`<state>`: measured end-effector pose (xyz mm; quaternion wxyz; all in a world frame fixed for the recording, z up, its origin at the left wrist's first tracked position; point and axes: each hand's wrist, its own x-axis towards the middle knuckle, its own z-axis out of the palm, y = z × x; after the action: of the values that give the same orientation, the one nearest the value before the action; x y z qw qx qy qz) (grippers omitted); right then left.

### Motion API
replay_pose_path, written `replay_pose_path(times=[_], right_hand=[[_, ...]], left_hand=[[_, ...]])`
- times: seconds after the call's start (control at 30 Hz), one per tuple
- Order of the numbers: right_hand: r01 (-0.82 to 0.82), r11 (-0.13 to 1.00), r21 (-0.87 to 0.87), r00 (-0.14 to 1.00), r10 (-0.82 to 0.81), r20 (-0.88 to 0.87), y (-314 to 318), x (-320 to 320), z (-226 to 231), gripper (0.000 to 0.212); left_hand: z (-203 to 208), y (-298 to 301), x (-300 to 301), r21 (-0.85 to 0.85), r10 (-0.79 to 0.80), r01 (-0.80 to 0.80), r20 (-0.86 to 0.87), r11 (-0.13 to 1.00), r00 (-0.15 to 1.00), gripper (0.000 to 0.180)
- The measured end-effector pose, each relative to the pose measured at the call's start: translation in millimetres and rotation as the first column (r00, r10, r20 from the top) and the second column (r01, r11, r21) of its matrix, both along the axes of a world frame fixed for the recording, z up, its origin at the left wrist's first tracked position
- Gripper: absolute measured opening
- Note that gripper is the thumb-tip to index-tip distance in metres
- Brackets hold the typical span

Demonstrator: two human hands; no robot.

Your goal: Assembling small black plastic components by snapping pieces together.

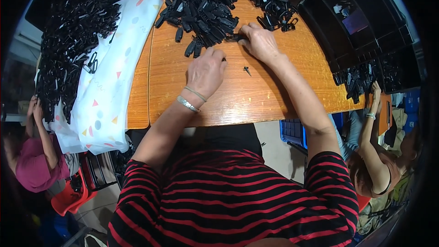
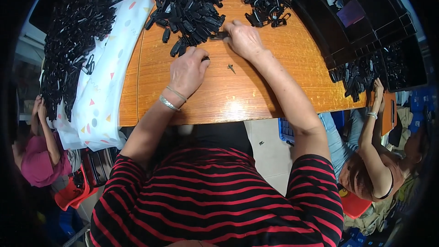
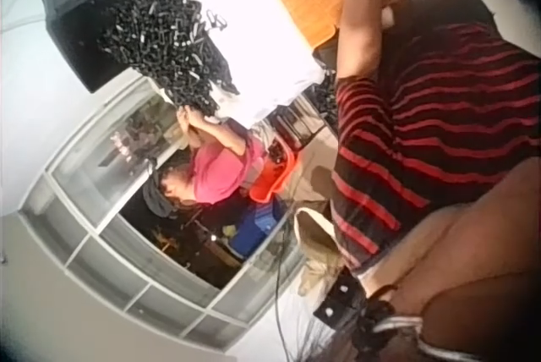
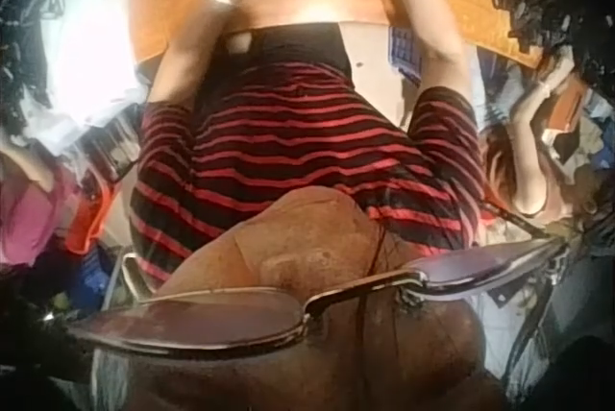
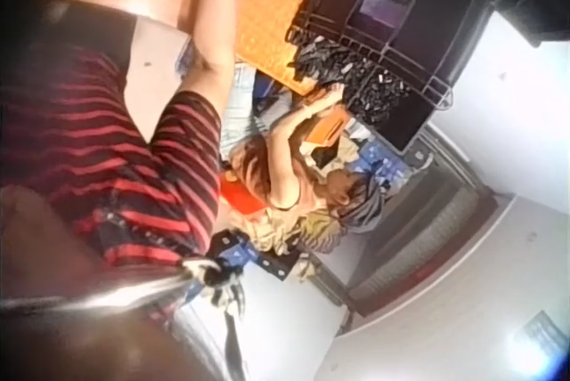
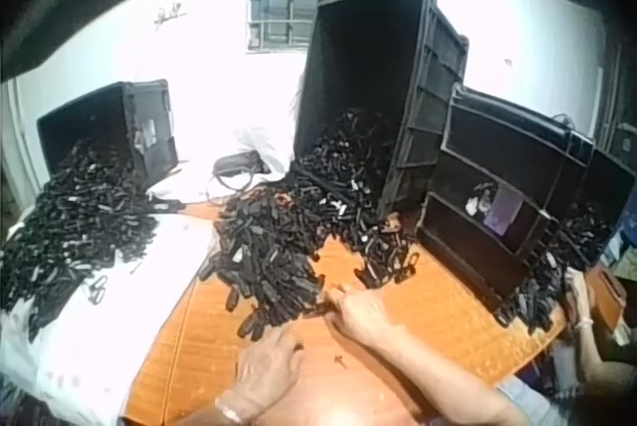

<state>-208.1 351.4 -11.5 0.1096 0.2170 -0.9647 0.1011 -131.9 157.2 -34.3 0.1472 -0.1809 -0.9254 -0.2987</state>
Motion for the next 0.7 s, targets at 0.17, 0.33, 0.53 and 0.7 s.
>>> replay_pose_path(times=[0.17,0.33,0.53,0.7], right_hand=[[-0.184,0.95,-0.252,0.965,0.223,0.138,3.1,25.0,5.3,0.027],[0.182,0.972,-0.152,0.98,-0.192,-0.051,42.4,-2.1,16.7,0.018],[-0.035,0.991,-0.128,0.999,0.03,-0.039,5.3,18.9,18.0,0.016],[0.4,0.913,-0.079,0.895,-0.408,-0.182,58.0,-24.9,10.4,0.04]], left_hand=[[1.7,-11.5,10.9,0.005,-0.016,0.016,-0.019,1.0,1.0,0.009],[5.1,-17.6,17.8,-0.006,-0.028,0.028,-0.019,1.0,0.999,0.013],[2.6,-23.0,21.0,-0.061,-0.067,0.065,-0.036,0.996,0.997,0.021],[-1.0,-24.5,24.2,0.002,-0.085,0.085,-0.04,0.996,0.996,0.019]])
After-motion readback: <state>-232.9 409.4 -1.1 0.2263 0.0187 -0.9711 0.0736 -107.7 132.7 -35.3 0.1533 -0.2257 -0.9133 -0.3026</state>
